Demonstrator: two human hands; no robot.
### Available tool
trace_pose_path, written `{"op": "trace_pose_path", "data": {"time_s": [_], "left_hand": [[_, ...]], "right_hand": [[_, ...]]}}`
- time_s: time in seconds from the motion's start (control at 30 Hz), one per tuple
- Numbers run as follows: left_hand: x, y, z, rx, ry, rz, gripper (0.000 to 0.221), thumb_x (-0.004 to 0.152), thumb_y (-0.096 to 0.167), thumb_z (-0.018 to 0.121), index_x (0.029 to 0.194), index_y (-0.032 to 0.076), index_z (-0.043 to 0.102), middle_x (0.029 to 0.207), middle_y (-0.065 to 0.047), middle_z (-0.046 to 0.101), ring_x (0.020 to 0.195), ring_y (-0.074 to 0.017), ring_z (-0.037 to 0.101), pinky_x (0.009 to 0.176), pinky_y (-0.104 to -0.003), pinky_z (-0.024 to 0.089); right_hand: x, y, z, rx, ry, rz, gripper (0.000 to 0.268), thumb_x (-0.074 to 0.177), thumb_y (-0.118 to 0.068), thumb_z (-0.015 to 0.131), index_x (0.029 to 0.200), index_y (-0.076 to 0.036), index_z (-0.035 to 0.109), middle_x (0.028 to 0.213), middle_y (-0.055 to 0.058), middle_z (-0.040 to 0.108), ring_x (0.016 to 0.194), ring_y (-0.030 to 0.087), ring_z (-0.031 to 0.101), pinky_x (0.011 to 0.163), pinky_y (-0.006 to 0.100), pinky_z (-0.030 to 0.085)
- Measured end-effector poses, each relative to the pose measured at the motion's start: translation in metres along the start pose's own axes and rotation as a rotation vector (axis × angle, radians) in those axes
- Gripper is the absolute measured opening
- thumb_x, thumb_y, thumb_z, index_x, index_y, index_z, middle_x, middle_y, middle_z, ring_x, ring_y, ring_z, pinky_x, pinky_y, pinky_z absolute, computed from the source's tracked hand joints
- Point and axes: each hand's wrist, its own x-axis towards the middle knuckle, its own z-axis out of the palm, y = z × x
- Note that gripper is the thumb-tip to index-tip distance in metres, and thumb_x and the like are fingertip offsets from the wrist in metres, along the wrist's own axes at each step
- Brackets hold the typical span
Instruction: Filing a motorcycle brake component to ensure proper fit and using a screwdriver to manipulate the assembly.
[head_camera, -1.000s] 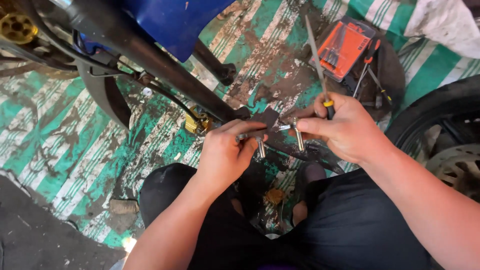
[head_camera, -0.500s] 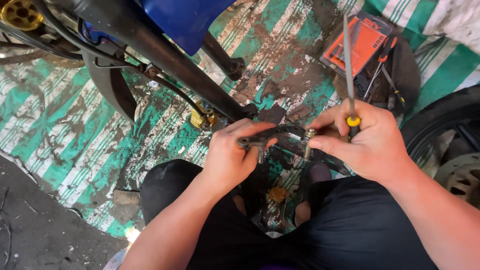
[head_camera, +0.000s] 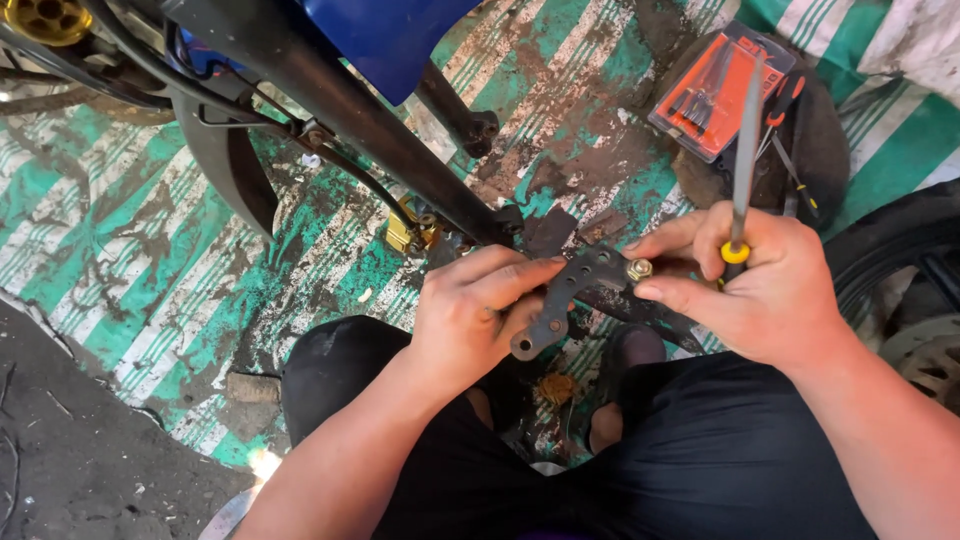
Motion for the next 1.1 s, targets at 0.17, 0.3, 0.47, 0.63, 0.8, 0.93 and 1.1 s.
{"op": "trace_pose_path", "data": {"time_s": [0.17,0.3,0.47,0.63,0.8,0.93,1.1], "left_hand": [[0.002,0.004,0.001,-0.030,0.021,-0.019,0.040,0.079,-0.005,0.086,0.117,0.005,0.082,0.093,-0.003,0.077,0.064,-0.0164,0.065,0.058,-0.031,0.051],[0.001,0.005,0.002,-0.050,0.034,-0.024,0.043,0.078,-0.005,0.090,0.119,0.006,0.081,0.095,-0.003,0.078,0.065,-0.0152,0.066,0.059,-0.030,0.052],[-0.001,0.007,0.001,-0.030,0.054,0.054,0.050,0.076,-0.011,0.084,0.120,0.012,0.083,0.111,-0.003,0.080,0.073,-0.0161,0.071,0.065,-0.031,0.056],[-0.002,0.008,0.000,-0.049,0.044,0.082,0.044,0.078,-0.010,0.086,0.115,0.014,0.086,0.112,-0.003,0.078,0.078,-0.0168,0.072,0.068,-0.031,0.057],[-0.001,0.007,-0.003,-0.057,0.040,0.130,0.038,0.081,-0.009,0.086,0.112,0.013,0.085,0.110,-0.003,0.078,0.078,-0.0189,0.073,0.068,-0.032,0.058],[-0.001,0.011,-0.012,-0.090,0.026,0.223,0.038,0.079,-0.007,0.086,0.113,0.010,0.084,0.108,-0.006,0.076,0.081,-0.0234,0.074,0.070,-0.035,0.059],[-0.003,0.015,-0.015,-0.182,0.040,0.348,0.027,0.086,-0.002,0.084,0.111,0.008,0.083,0.104,-0.008,0.075,0.084,-0.0284,0.075,0.077,-0.040,0.064]], "right_hand": [[-0.002,0.002,0.000,-0.002,0.000,-0.058,0.051,0.076,0.011,0.087,0.078,-0.011,0.041,0.117,0.017,0.083,0.106,0.022,0.084,0.085,0.028,0.066],[-0.001,0.004,0.000,-0.005,-0.002,-0.067,0.050,0.076,0.011,0.087,0.078,-0.011,0.042,0.117,0.017,0.083,0.108,0.022,0.084,0.086,0.029,0.066],[0.001,0.003,0.000,-0.047,-0.009,-0.062,0.051,0.076,0.010,0.088,0.077,-0.011,0.042,0.114,0.016,0.083,0.106,0.023,0.085,0.086,0.030,0.068],[0.002,0.006,0.000,-0.026,-0.016,-0.060,0.050,0.077,0.011,0.087,0.077,-0.011,0.041,0.114,0.017,0.083,0.108,0.023,0.084,0.086,0.030,0.067],[-0.003,0.008,0.000,0.009,-0.011,-0.085,0.053,0.076,0.012,0.088,0.078,-0.012,0.041,0.111,0.015,0.082,0.112,0.024,0.084,0.088,0.032,0.068],[-0.013,0.002,0.000,0.025,-0.015,-0.108,0.055,0.069,0.008,0.092,0.079,-0.013,0.042,0.108,0.013,0.084,0.108,0.025,0.086,0.087,0.033,0.069],[-0.030,0.001,0.000,0.155,-0.035,-0.127,0.053,0.067,0.009,0.093,0.080,-0.014,0.047,0.109,0.014,0.084,0.108,0.025,0.087,0.087,0.035,0.073]]}}
